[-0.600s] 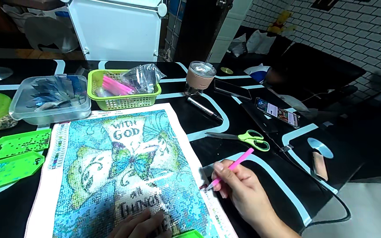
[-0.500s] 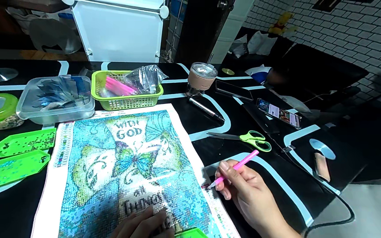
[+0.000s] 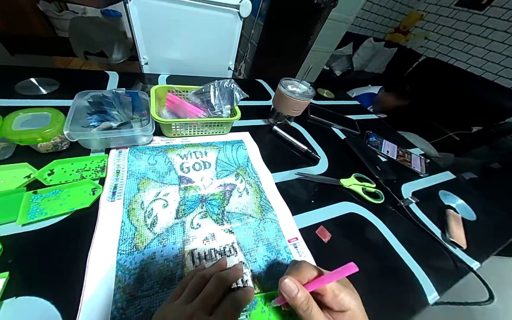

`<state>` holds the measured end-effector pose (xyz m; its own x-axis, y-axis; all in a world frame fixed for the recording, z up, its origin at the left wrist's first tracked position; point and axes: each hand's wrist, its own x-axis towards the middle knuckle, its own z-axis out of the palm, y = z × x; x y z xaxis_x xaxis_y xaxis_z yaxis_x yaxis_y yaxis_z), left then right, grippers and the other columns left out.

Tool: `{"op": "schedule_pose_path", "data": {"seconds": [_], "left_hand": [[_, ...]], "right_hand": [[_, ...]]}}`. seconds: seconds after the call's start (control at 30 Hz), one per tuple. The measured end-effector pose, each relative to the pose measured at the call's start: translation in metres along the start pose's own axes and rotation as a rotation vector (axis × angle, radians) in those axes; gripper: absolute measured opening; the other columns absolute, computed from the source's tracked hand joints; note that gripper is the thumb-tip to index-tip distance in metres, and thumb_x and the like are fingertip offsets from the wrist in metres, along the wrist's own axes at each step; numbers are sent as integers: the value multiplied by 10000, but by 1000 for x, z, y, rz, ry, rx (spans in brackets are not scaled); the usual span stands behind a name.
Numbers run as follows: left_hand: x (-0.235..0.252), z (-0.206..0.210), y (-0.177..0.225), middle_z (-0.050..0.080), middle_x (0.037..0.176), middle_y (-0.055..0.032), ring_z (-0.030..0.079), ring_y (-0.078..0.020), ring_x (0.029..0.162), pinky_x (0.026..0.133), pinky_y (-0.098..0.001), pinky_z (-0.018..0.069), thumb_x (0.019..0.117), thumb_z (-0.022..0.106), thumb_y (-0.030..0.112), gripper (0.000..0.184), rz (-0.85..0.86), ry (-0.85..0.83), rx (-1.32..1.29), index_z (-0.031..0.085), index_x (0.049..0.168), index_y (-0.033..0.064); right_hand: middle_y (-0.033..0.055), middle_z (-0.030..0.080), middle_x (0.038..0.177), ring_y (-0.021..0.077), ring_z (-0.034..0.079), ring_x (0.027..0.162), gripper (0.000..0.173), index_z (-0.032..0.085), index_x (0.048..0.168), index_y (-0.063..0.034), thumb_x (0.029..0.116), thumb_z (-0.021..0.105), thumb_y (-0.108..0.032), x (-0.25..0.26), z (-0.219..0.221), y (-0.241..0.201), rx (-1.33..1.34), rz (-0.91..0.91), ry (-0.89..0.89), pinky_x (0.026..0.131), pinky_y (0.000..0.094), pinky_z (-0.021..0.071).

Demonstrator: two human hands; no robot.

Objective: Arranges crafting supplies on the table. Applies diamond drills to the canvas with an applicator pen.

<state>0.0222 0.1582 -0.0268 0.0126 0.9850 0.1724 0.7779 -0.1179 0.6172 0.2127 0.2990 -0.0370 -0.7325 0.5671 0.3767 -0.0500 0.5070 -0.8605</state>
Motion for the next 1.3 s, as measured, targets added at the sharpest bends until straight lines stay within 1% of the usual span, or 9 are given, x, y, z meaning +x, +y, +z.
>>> {"op": "schedule_pose_path", "data": {"seconds": [0.23,0.63,0.8,1.0,1.1,1.17,1.2,1.23,1.3], "left_hand": [[-1,3,-1,678,1354,-117,588,-339,1325,1100,-489,462,925,729,408,392,11,38,9,737,1199,128],[-1,6,-1,689,1331,-117,603,-329,1308,1089,-480,470,913,737,394,369,26,82,20,742,1147,109],[-1,6,-1,689,1333,-117,604,-335,1307,1091,-483,469,917,732,398,375,23,81,20,743,1159,112],[0,7,-2,693,1327,-106,607,-323,1302,1093,-472,471,919,726,418,387,26,87,30,749,1165,120],[-1,6,-1,687,1336,-112,601,-332,1309,1093,-480,470,917,731,404,387,17,60,19,742,1181,121],[0,4,-1,682,1345,-118,596,-337,1313,1097,-486,463,914,742,399,405,10,46,-1,740,1204,117],[1,3,-1,679,1349,-120,595,-336,1314,1101,-489,459,911,748,400,413,10,41,-8,738,1210,115],[1,2,-1,677,1353,-123,594,-338,1316,1103,-496,457,908,751,398,419,12,36,-13,735,1214,113],[2,2,-2,676,1354,-129,594,-345,1314,1104,-504,453,902,758,388,423,15,31,-23,733,1219,109]], "right_hand": [[77,612,740,33,596,667,273,622,902,11,1073,561,-193,7,7,-1,-44,-51,-34,623,157,498],[89,611,743,66,591,676,259,621,890,7,1068,566,-173,8,13,0,-27,-119,-97,645,176,494],[93,628,766,75,613,708,247,627,902,1,1065,571,-176,9,14,-1,-39,-133,-118,674,176,508],[91,598,721,95,600,688,280,605,867,-6,1076,545,-183,7,10,-1,-15,-144,-133,663,196,497],[0,674,846,16,659,782,209,637,1000,-87,1091,526,-240,7,2,-2,108,-94,-7,721,175,549],[-57,749,1023,24,715,908,267,702,1160,-179,1103,481,-316,6,-9,-2,158,-70,21,780,195,599],[-54,761,1065,46,726,955,294,715,1186,-187,1104,472,-331,5,-15,-2,147,-73,12,822,220,607],[-36,764,1062,56,721,979,310,723,1164,-169,1106,468,-334,1,-20,0,92,-84,-6,868,236,589],[28,761,1003,66,687,978,337,711,1070,-97,1110,461,-320,-7,-27,2,-83,-138,-52,933,248,487]]}}
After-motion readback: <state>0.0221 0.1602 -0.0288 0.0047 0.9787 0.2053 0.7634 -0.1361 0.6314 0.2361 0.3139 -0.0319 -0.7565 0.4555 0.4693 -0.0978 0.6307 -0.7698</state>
